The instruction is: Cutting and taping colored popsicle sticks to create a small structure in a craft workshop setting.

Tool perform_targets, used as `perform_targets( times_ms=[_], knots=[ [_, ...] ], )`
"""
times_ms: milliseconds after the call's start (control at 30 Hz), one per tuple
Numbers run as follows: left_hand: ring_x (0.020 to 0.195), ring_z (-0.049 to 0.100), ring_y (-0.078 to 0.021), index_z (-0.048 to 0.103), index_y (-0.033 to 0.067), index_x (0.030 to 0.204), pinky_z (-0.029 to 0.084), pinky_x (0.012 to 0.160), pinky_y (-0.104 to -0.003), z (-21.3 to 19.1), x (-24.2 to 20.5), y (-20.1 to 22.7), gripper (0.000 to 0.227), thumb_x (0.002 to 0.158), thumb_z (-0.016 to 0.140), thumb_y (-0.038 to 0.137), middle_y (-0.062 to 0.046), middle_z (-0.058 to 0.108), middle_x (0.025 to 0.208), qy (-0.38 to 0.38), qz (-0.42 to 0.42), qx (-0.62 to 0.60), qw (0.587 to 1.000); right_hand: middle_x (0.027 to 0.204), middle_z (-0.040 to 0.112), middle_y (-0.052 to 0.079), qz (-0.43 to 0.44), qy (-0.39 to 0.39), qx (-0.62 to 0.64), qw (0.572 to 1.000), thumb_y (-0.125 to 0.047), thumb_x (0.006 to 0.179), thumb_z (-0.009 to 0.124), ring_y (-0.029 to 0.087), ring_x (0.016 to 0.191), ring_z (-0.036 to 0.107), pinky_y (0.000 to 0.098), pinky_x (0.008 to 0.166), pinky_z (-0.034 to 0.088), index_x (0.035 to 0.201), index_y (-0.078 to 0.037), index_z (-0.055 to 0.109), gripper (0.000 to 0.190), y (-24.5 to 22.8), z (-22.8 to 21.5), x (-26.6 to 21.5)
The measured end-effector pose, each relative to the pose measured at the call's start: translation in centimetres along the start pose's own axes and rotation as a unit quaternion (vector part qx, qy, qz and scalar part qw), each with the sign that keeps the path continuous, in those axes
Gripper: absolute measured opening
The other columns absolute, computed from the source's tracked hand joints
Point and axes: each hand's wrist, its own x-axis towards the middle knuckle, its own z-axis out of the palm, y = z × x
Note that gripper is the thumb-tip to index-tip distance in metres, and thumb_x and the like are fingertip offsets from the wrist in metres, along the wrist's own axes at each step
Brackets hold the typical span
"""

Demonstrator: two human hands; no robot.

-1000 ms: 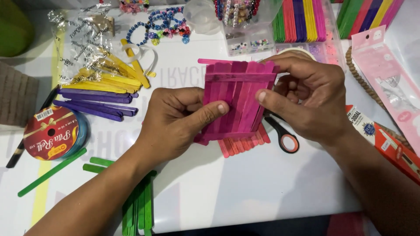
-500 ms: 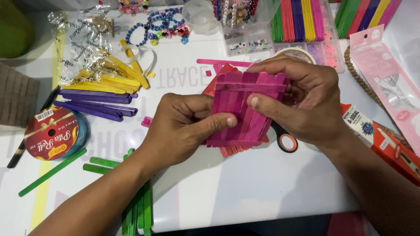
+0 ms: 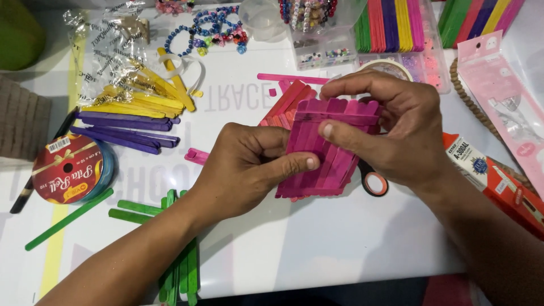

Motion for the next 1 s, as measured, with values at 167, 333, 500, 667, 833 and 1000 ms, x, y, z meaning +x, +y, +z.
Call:
perform_targets(
  times_ms=[167, 333, 500, 667, 833, 1000],
  knots=[
    [0.063, 0.045, -0.0019, 0.079, 0.0034, 0.086, 0.039, 0.053, -0.021, 0.1, 0.0, 0.1, 0.015, 0.092, 0.076, 0.017, 0.006, 0.062, 0.065, -0.014, -0.002, 0.012, 1.0, 0.113, 0.071, 0.014, -0.008, 0.008, -0.033, 0.999, -0.003, 0.083, 0.086, 0.012, 0.076, 0.062, 0.0184, 0.057, 0.052, 0.115, 0.002, 0.071, 0.035, -0.2, 0.0, 0.0],
    [0.058, 0.035, -0.0038, 0.064, 0.0093, 0.066, 0.03, 0.052, -0.022, 0.4, 0.1, 0.2, 0.032, 0.094, 0.076, 0.018, 0.008, 0.045, 0.058, -0.027, 0.005, 0.045, 0.999, 0.113, 0.072, 0.012, -0.001, 0.012, -0.039, 0.999, -0.001, 0.082, 0.088, 0.006, 0.062, 0.05, 0.0157, 0.052, 0.043, 0.114, 0.002, 0.071, 0.036, -1.0, 0.2, 0.1],
    [0.054, 0.049, -0.0055, 0.08, 0.0077, 0.085, 0.04, 0.049, -0.023, -0.3, 0.8, 0.6, 0.014, 0.089, 0.078, 0.021, 0.003, 0.063, 0.06, 0.003, 0.017, 0.026, 0.999, 0.118, 0.072, 0.019, -0.006, -0.002, 0.03, 1.0, -0.005, 0.087, 0.076, 0.018, 0.085, 0.072, 0.0251, 0.068, 0.067, 0.117, 0.006, 0.066, 0.034, -0.2, -0.9, 0.5],
    [0.077, 0.078, -0.0223, 0.076, -0.0006, 0.101, 0.072, 0.067, -0.034, -2.7, 2.1, 0.9, 0.019, 0.083, 0.079, 0.004, -0.014, 0.079, 0.092, 0.176, -0.017, -0.141, 0.974, 0.113, 0.074, 0.016, 0.075, 0.014, 0.082, 0.994, -0.011, 0.103, 0.059, 0.01, 0.058, 0.057, 0.0189, 0.049, 0.047, 0.127, 0.004, 0.065, 0.028, 1.5, -2.1, 1.1],
    [0.063, 0.073, -0.0198, 0.075, 0.0035, 0.09, 0.06, 0.044, -0.031, -1.2, 1.3, 1.8, 0.014, 0.084, 0.079, 0.015, -0.009, 0.074, 0.078, 0.137, -0.058, -0.091, 0.985, 0.081, 0.068, 0.011, 0.214, -0.032, 0.144, 0.966, -0.001, 0.085, 0.072, 0.011, 0.049, 0.052, 0.0209, 0.034, 0.038, 0.109, 0.005, 0.07, 0.025, 0.7, -1.4, 1.2],
    [0.049, 0.076, -0.0133, 0.072, 0.0047, 0.116, 0.069, 0.044, -0.025, -3.3, 1.7, 1.9, 0.05, 0.086, 0.065, 0.044, -0.007, 0.079, 0.08, 0.17, 0.007, 0.158, 0.973, 0.072, 0.071, 0.01, 0.253, -0.006, 0.092, 0.963, 0.006, 0.083, 0.079, 0.011, 0.05, 0.053, 0.0222, 0.041, 0.039, 0.103, 0.001, 0.073, 0.021, 1.5, -1.1, 1.6]
  ],
)
